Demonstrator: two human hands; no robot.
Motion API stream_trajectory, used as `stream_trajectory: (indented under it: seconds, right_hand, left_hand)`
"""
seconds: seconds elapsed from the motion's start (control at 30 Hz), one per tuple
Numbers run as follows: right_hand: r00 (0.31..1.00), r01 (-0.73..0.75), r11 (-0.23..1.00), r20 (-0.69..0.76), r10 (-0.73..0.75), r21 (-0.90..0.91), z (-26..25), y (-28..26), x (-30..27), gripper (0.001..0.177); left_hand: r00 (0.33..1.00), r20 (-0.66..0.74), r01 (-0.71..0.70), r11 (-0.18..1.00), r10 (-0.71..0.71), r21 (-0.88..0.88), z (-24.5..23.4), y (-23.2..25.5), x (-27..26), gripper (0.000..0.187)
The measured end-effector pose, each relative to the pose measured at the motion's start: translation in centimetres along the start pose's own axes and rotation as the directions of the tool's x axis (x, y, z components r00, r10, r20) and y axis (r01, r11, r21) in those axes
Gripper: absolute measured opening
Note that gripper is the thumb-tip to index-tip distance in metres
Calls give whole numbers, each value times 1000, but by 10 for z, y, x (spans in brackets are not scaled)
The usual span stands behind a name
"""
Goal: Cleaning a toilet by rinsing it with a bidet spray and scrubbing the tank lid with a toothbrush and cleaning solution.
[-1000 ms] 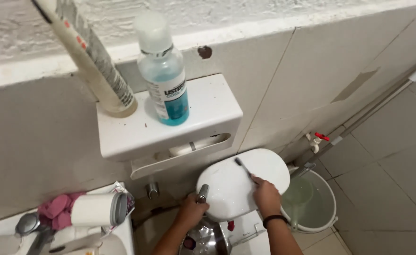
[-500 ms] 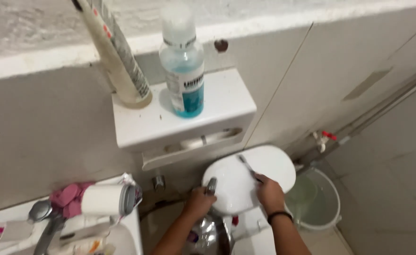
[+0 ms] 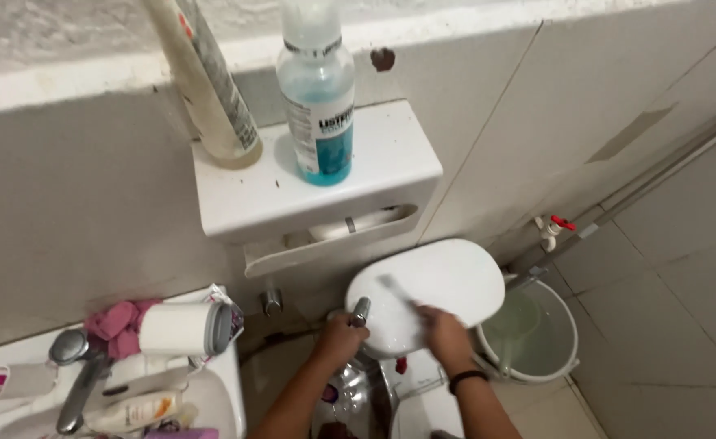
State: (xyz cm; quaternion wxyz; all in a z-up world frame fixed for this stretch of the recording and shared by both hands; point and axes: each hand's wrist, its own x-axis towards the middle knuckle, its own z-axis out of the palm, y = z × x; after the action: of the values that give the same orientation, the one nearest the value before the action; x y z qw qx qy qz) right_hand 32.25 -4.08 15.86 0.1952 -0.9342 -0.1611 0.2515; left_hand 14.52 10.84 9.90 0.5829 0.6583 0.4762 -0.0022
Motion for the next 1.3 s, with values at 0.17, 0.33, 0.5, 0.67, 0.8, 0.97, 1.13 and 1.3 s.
stream_trajectory:
  seconds: [0.17,0.33,0.5,0.67,0.8,0.97,1.13,1.3]
  right_hand:
    - [990,137,990,-23,-138,-37,2,2,24,43]
    - [901,426,898,-33,-432,-108,-1,-15,33,48]
    - [952,306,942,49,-302,-136,-2,-25,33,52]
    - [930,365,927,-13,-367,-89,13,-16,53,52]
    - [874,474,873,179,-452,-114,5,-32,52,55]
    - [836,543,823,203,-510,-167,14,-35,45,43]
    - [896,442,876,146,-420,-193,20,-27,39,42]
    - [953,302,935,38,-301,-185,4,-40,33,44]
  left_hand:
    - [997,-50,-60,998,61,14,-5,-3,12,37]
    - [999,-41,-29,1000,29,-1,-15,7,12,30]
    - [1000,-11,-18,998,18,-59,-20,14,-3,27]
    - [998,-56,7,998,-11,-67,-19,1,6,29]
    - [999,-34,16,999,-18,-52,-27,14,3,32]
    - [998,-60,-7,998,3,-67,-14,-16,18,32]
    - [998,-54,-28,998,25,-58,-17,-18,10,35]
    - [998,-54,27,997,-31,-69,-22,-19,11,39]
